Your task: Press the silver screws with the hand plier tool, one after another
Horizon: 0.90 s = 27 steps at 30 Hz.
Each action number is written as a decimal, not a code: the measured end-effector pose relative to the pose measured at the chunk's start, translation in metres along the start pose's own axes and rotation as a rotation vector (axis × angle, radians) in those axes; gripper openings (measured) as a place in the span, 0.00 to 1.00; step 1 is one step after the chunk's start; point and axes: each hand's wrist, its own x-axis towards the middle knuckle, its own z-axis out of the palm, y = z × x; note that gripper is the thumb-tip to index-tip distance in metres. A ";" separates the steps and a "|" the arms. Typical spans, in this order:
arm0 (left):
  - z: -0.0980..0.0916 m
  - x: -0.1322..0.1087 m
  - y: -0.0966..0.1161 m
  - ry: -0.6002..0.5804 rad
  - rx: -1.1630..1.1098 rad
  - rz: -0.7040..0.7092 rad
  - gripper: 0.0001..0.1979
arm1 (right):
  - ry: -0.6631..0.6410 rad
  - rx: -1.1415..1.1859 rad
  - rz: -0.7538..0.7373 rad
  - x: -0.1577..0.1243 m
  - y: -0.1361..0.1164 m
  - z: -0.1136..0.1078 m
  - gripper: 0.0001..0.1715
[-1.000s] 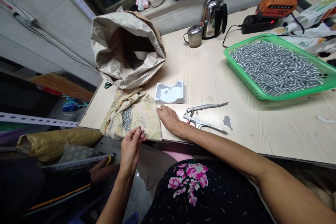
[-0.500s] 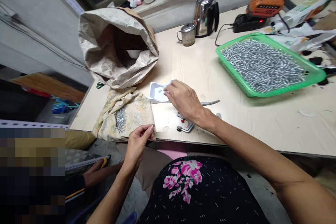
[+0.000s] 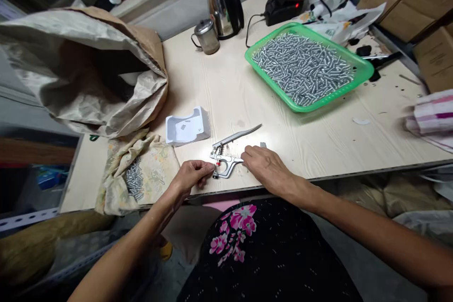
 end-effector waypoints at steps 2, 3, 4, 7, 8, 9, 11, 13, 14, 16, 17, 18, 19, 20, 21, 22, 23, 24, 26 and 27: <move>0.001 0.002 0.003 -0.011 0.003 -0.035 0.19 | 0.010 0.020 -0.005 0.001 0.001 0.000 0.13; 0.001 0.003 0.004 -0.013 0.010 -0.046 0.20 | 0.013 0.029 -0.004 0.001 0.001 0.000 0.13; 0.002 0.004 0.005 -0.013 0.018 -0.052 0.20 | 0.014 0.039 -0.002 0.001 0.001 0.000 0.13; 0.002 0.004 0.007 -0.016 0.030 -0.047 0.21 | 0.000 0.068 0.013 0.000 0.001 0.000 0.13; 0.002 0.004 0.007 -0.015 0.029 -0.045 0.21 | -0.005 0.077 0.018 0.000 0.001 0.000 0.13; 0.003 0.004 0.007 -0.013 0.029 -0.046 0.21 | -0.007 0.084 0.023 0.000 0.001 0.000 0.13; 0.003 0.005 0.005 -0.007 0.041 -0.048 0.21 | -0.008 0.088 0.027 0.000 0.001 0.000 0.13; 0.002 0.006 0.002 0.000 0.089 -0.045 0.21 | -0.003 0.088 0.023 0.001 0.000 0.000 0.13; 0.002 0.006 0.000 0.001 0.126 -0.041 0.20 | -0.001 0.088 0.022 0.001 0.000 0.000 0.13; 0.000 0.006 -0.002 -0.004 0.208 -0.032 0.19 | 0.005 0.095 0.016 0.001 0.000 -0.001 0.12; -0.001 0.006 -0.001 -0.017 0.250 -0.028 0.19 | 0.010 0.099 0.014 0.001 -0.001 -0.001 0.12; -0.002 0.006 0.000 -0.040 0.289 -0.025 0.18 | 0.013 0.102 0.010 0.001 -0.001 -0.002 0.12; -0.004 0.007 0.003 -0.071 0.324 -0.025 0.17 | 0.013 0.104 0.006 0.001 -0.001 -0.003 0.12; -0.005 0.007 0.006 -0.105 0.357 -0.029 0.17 | 0.011 0.106 0.001 0.001 -0.002 -0.004 0.12; -0.006 0.008 0.009 -0.140 0.388 -0.037 0.16 | 0.006 0.106 -0.003 0.001 -0.002 -0.004 0.12; -0.007 0.009 0.013 -0.174 0.416 -0.046 0.16 | -0.002 0.107 -0.006 0.000 -0.002 -0.005 0.12; -0.007 0.010 0.016 -0.204 0.440 -0.056 0.16 | -0.011 0.108 -0.006 0.000 -0.002 -0.006 0.12; -0.008 0.011 0.019 -0.229 0.460 -0.067 0.17 | -0.019 0.111 -0.006 0.000 -0.002 -0.006 0.12; -0.008 0.013 0.022 -0.263 0.482 -0.088 0.19 | -0.043 0.120 -0.011 0.001 0.000 -0.007 0.11; -0.008 0.013 0.022 -0.271 0.481 -0.101 0.20 | -0.059 0.128 -0.011 0.001 0.001 -0.009 0.10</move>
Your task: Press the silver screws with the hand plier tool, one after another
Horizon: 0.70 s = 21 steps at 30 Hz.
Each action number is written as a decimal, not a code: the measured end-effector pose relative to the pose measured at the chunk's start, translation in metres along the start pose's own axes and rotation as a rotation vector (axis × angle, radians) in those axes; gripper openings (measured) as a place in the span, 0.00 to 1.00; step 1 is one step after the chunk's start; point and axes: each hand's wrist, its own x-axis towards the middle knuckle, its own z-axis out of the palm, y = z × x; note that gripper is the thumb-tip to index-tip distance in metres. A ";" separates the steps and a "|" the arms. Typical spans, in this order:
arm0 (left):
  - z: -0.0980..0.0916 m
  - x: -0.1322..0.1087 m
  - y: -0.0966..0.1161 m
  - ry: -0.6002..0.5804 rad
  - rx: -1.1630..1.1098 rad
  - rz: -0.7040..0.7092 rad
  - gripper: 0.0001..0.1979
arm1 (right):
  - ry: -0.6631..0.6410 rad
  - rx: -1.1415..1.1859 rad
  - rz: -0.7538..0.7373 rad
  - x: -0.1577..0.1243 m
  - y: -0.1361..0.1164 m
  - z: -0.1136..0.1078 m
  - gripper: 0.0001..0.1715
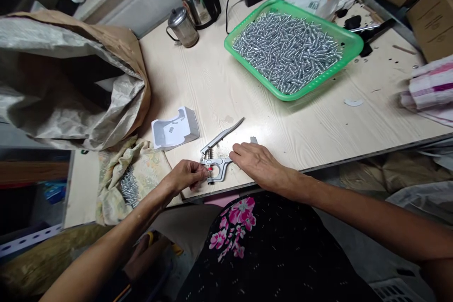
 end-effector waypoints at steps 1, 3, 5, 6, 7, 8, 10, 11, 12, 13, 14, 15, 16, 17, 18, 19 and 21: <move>0.000 0.000 0.000 -0.005 -0.007 -0.012 0.20 | -0.015 0.010 0.003 0.001 0.002 -0.002 0.10; 0.003 -0.001 0.000 -0.002 -0.028 -0.031 0.20 | -0.011 0.010 0.027 0.007 0.008 -0.009 0.12; 0.006 -0.004 -0.001 0.016 -0.038 -0.034 0.19 | 0.046 -0.047 0.059 0.015 0.017 -0.016 0.14; 0.007 -0.005 -0.001 0.023 -0.038 -0.030 0.19 | 0.080 -0.095 0.066 0.020 0.022 -0.020 0.15; 0.009 -0.007 -0.001 0.028 -0.035 -0.026 0.19 | 0.108 -0.147 0.066 0.026 0.028 -0.023 0.15; 0.010 -0.008 -0.001 0.027 -0.034 -0.022 0.19 | 0.118 -0.192 0.056 0.031 0.033 -0.025 0.15; 0.012 -0.009 0.000 0.016 -0.033 -0.020 0.19 | 0.079 -0.258 0.008 0.042 0.043 -0.026 0.13; 0.012 -0.009 0.000 0.011 -0.032 -0.020 0.19 | 0.048 -0.283 -0.020 0.046 0.047 -0.027 0.13; 0.012 -0.009 0.000 0.010 -0.030 -0.020 0.19 | 0.016 -0.304 -0.047 0.049 0.050 -0.027 0.12; 0.013 -0.010 -0.001 0.010 -0.026 -0.019 0.19 | -0.009 -0.323 -0.070 0.052 0.051 -0.027 0.12; 0.013 -0.010 -0.002 0.014 -0.016 -0.017 0.19 | -0.025 -0.339 -0.090 0.054 0.052 -0.028 0.12; 0.013 -0.011 -0.002 0.022 0.001 -0.011 0.18 | -0.034 -0.351 -0.106 0.055 0.053 -0.029 0.12; 0.014 -0.011 -0.003 0.035 0.021 -0.004 0.18 | -0.039 -0.361 -0.121 0.055 0.053 -0.030 0.13; 0.016 -0.012 -0.004 0.049 0.043 0.003 0.17 | -0.047 -0.369 -0.137 0.056 0.054 -0.032 0.13; 0.018 -0.013 -0.004 0.066 0.065 0.010 0.17 | -0.057 -0.375 -0.153 0.057 0.054 -0.034 0.13; 0.020 -0.014 -0.005 0.085 0.084 0.016 0.17 | -0.070 -0.377 -0.171 0.058 0.055 -0.036 0.13; 0.024 -0.016 -0.005 0.120 0.111 0.022 0.18 | -0.103 -0.364 -0.211 0.062 0.057 -0.039 0.14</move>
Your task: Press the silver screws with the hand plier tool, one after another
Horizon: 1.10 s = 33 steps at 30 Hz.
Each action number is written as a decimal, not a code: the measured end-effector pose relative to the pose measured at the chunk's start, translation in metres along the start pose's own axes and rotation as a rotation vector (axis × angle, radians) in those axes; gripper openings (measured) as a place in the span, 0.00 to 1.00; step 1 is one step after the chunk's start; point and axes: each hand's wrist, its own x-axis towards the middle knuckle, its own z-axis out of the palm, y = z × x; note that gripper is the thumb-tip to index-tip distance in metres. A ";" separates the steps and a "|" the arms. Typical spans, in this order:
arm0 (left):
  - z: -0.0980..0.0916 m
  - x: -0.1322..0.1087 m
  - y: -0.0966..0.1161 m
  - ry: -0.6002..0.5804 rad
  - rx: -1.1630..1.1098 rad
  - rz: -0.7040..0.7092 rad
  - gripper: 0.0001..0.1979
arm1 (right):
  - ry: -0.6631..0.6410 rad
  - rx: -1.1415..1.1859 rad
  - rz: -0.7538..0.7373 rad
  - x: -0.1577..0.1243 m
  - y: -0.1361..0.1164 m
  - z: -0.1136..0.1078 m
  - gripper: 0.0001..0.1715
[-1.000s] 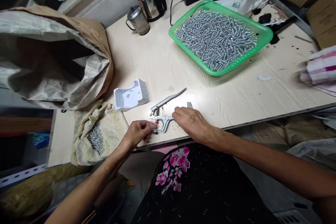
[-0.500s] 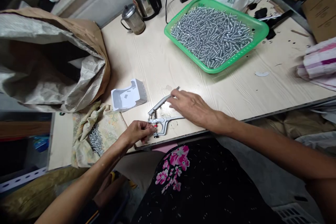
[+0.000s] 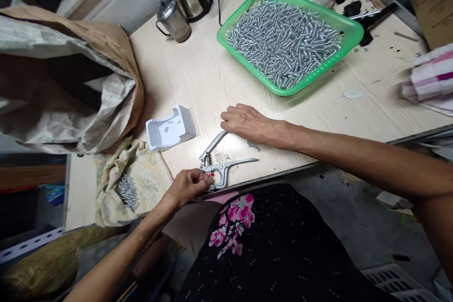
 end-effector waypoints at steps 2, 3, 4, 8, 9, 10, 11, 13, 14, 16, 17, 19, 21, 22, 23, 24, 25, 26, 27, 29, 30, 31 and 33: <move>0.003 -0.001 0.000 0.023 0.022 -0.001 0.19 | -0.016 0.022 -0.046 0.005 0.004 -0.001 0.14; 0.004 -0.001 0.000 0.027 0.031 -0.002 0.19 | -0.019 0.031 -0.067 0.007 0.006 -0.001 0.14; 0.005 -0.001 0.000 0.024 0.038 -0.005 0.19 | -0.017 0.038 -0.083 0.010 0.007 0.000 0.14; 0.005 -0.001 -0.001 0.016 0.047 -0.017 0.20 | 0.010 0.053 -0.086 0.014 0.007 0.003 0.14; 0.005 -0.001 -0.001 0.019 0.047 -0.020 0.20 | 0.014 0.057 -0.076 0.013 0.006 0.003 0.15; 0.005 -0.001 0.000 0.021 0.046 -0.025 0.20 | 0.015 0.063 -0.065 0.012 0.006 0.003 0.15; 0.005 -0.001 0.000 0.024 0.042 -0.029 0.20 | 0.011 0.072 -0.059 0.011 0.005 0.002 0.15; 0.005 -0.002 0.002 0.031 0.027 -0.040 0.19 | 0.000 0.089 -0.053 0.006 0.003 -0.001 0.12; 0.006 -0.003 0.003 0.035 0.019 -0.045 0.19 | -0.002 0.093 -0.049 0.002 0.001 -0.003 0.12; 0.006 -0.003 0.004 0.042 0.006 -0.054 0.19 | 0.008 0.088 -0.038 -0.006 -0.002 -0.007 0.21; 0.006 -0.004 0.004 0.045 0.002 -0.057 0.19 | 0.022 0.086 -0.028 -0.010 -0.003 -0.007 0.28; 0.007 -0.004 0.004 0.053 -0.008 -0.058 0.19 | 0.058 0.096 -0.011 -0.019 -0.006 -0.005 0.38; 0.008 -0.005 0.003 0.059 -0.019 -0.053 0.20 | 0.088 0.120 -0.007 -0.026 -0.008 0.000 0.43; 0.009 -0.005 0.002 0.063 -0.022 -0.052 0.20 | 0.096 0.131 -0.005 -0.029 -0.009 0.003 0.45; 0.009 -0.006 0.002 0.068 -0.022 -0.051 0.20 | 0.101 0.137 -0.002 -0.031 -0.010 0.005 0.46; 0.010 -0.006 0.001 0.071 -0.020 -0.050 0.20 | 0.101 0.139 0.000 -0.032 -0.010 0.007 0.47; 0.010 -0.006 0.001 0.073 -0.018 -0.050 0.20 | 0.099 0.137 0.002 -0.033 -0.011 0.008 0.48; 0.011 -0.006 0.001 0.074 -0.018 -0.050 0.20 | 0.096 0.135 0.004 -0.034 -0.012 0.009 0.48; 0.011 -0.006 0.001 0.072 -0.020 -0.052 0.20 | 0.092 0.130 0.007 -0.034 -0.013 0.008 0.48; 0.011 -0.005 -0.001 0.068 -0.027 -0.057 0.20 | 0.073 0.111 0.013 -0.034 -0.016 0.005 0.46; 0.011 -0.005 -0.002 0.066 -0.030 -0.060 0.20 | 0.059 0.099 0.017 -0.034 -0.017 0.003 0.44; 0.011 -0.006 -0.002 0.063 -0.030 -0.061 0.19 | 0.045 0.084 0.018 -0.034 -0.019 0.002 0.42; 0.010 -0.009 -0.003 0.051 -0.003 -0.056 0.17 | 0.021 0.058 0.015 -0.036 -0.022 0.000 0.36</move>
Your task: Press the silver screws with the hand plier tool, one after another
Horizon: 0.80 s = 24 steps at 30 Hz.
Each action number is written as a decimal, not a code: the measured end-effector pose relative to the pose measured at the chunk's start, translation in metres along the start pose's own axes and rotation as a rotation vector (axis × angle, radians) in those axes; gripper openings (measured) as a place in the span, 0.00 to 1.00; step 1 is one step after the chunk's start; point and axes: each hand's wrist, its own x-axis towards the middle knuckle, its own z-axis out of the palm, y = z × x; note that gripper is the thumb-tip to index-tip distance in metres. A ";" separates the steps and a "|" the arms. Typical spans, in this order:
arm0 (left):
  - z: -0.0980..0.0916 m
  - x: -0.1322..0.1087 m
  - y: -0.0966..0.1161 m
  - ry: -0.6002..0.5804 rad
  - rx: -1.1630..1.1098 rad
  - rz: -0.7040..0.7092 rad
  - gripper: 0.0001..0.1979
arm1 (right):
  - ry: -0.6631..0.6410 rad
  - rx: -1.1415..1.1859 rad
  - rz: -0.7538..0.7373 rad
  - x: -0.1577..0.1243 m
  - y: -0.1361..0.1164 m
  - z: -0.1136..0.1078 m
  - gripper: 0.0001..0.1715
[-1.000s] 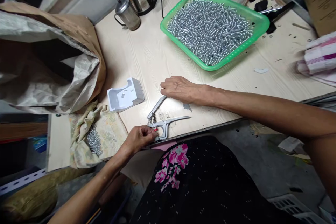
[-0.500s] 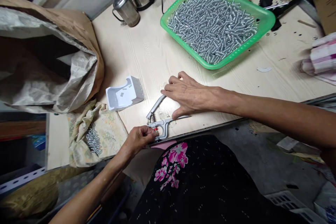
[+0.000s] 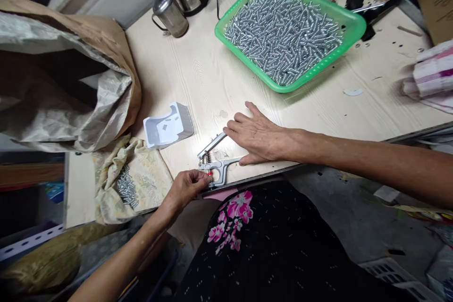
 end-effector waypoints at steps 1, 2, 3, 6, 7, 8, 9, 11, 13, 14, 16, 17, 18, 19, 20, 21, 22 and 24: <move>0.000 -0.003 0.001 0.011 0.038 0.015 0.16 | -0.005 -0.007 -0.003 -0.001 -0.002 0.000 0.33; 0.001 -0.006 0.003 0.050 0.094 0.045 0.16 | -0.005 -0.010 -0.006 -0.003 -0.004 0.000 0.30; 0.002 -0.010 0.007 0.120 0.163 0.095 0.15 | 0.000 -0.012 -0.008 -0.004 -0.007 0.001 0.27; 0.009 -0.012 0.025 0.389 0.396 0.365 0.12 | 0.012 -0.014 -0.001 -0.007 -0.017 0.004 0.22; 0.011 -0.009 0.033 0.436 0.460 0.476 0.15 | 0.007 -0.010 0.004 -0.008 -0.020 0.005 0.22; 0.014 -0.004 0.040 0.442 0.517 0.580 0.19 | -0.001 -0.001 0.012 -0.008 -0.024 0.006 0.23; 0.015 0.002 0.047 0.414 0.562 0.669 0.25 | -0.010 0.016 0.025 -0.009 -0.027 0.006 0.24; 0.015 0.017 0.054 0.308 0.628 0.782 0.32 | -0.010 0.066 0.060 -0.012 -0.031 0.007 0.30; 0.012 0.028 0.056 0.193 0.681 0.840 0.36 | 0.007 0.110 0.099 -0.017 -0.032 0.007 0.37; 0.009 0.031 0.054 0.152 0.707 0.859 0.37 | 0.009 0.119 0.117 -0.020 -0.033 0.006 0.40; 0.006 0.033 0.051 0.124 0.758 0.876 0.38 | -0.008 0.123 0.144 -0.024 -0.033 0.003 0.39; 0.004 0.032 0.050 0.133 0.783 0.868 0.39 | -0.019 0.123 0.152 -0.025 -0.034 0.001 0.36; 0.003 0.031 0.049 0.148 0.807 0.852 0.39 | -0.027 0.125 0.155 -0.024 -0.034 0.000 0.33; 0.002 0.031 0.048 0.165 0.830 0.833 0.38 | -0.029 0.125 0.154 -0.021 -0.034 -0.001 0.30; 0.002 0.030 0.048 0.181 0.849 0.814 0.37 | -0.028 0.120 0.151 -0.017 -0.035 -0.002 0.28; 0.001 0.030 0.048 0.198 0.864 0.798 0.36 | -0.028 0.103 0.148 -0.011 -0.035 -0.003 0.26; -0.001 0.030 0.048 0.216 0.874 0.783 0.34 | -0.029 0.076 0.143 -0.005 -0.035 -0.003 0.25; -0.003 0.031 0.047 0.257 0.888 0.754 0.33 | -0.039 0.008 0.126 0.008 -0.034 -0.003 0.24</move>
